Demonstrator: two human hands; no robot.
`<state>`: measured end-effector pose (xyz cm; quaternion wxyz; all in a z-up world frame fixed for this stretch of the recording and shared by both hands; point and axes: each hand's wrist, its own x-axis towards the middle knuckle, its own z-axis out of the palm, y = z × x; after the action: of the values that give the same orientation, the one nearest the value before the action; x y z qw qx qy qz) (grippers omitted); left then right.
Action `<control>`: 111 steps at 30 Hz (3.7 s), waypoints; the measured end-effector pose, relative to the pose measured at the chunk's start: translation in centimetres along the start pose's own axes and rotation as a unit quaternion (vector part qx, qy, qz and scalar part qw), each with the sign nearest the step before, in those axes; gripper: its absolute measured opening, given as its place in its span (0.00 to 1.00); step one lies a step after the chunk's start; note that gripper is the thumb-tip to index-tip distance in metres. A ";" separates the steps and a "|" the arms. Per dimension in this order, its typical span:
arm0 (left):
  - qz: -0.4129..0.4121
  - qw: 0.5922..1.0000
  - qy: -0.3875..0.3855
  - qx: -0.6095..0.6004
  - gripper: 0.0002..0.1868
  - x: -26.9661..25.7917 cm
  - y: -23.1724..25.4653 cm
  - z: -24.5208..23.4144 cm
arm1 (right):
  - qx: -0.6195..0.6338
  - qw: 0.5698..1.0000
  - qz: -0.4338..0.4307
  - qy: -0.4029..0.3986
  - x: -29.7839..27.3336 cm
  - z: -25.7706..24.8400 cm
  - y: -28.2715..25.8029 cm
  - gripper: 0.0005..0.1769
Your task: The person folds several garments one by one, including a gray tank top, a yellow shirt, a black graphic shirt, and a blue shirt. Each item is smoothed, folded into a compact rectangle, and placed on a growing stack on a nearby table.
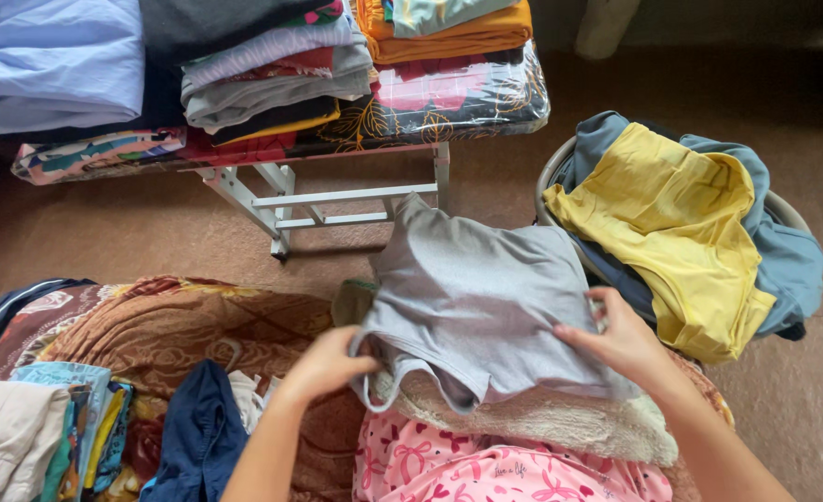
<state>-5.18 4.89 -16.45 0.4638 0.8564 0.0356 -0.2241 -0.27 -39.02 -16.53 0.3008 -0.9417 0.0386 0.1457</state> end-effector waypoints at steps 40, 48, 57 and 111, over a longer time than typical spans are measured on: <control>0.353 0.889 0.290 0.000 0.06 -2.6 18.4 -1.9 | 0.276 0.827 -0.352 0.341 -3.5 -13.7 -6.3 0.15; 0.421 0.808 0.385 0.149 0.07 2.0 25.2 -9.7 | 0.455 0.790 -0.326 0.251 4.9 -15.4 -15.4 0.10; 0.317 0.940 -0.002 -0.129 0.07 -1.5 23.6 -10.4 | 0.577 0.705 -0.412 0.038 -0.4 -16.5 -9.0 0.11; 0.242 0.913 0.322 0.071 0.11 13.3 11.1 5.9 | 0.013 0.912 -0.302 0.278 6.6 3.0 -3.9 0.12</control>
<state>7.70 -8.16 -16.10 0.4055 0.8951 -0.0411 0.1806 5.88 -34.05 -18.63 0.3197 -0.9069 -0.1631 -0.2206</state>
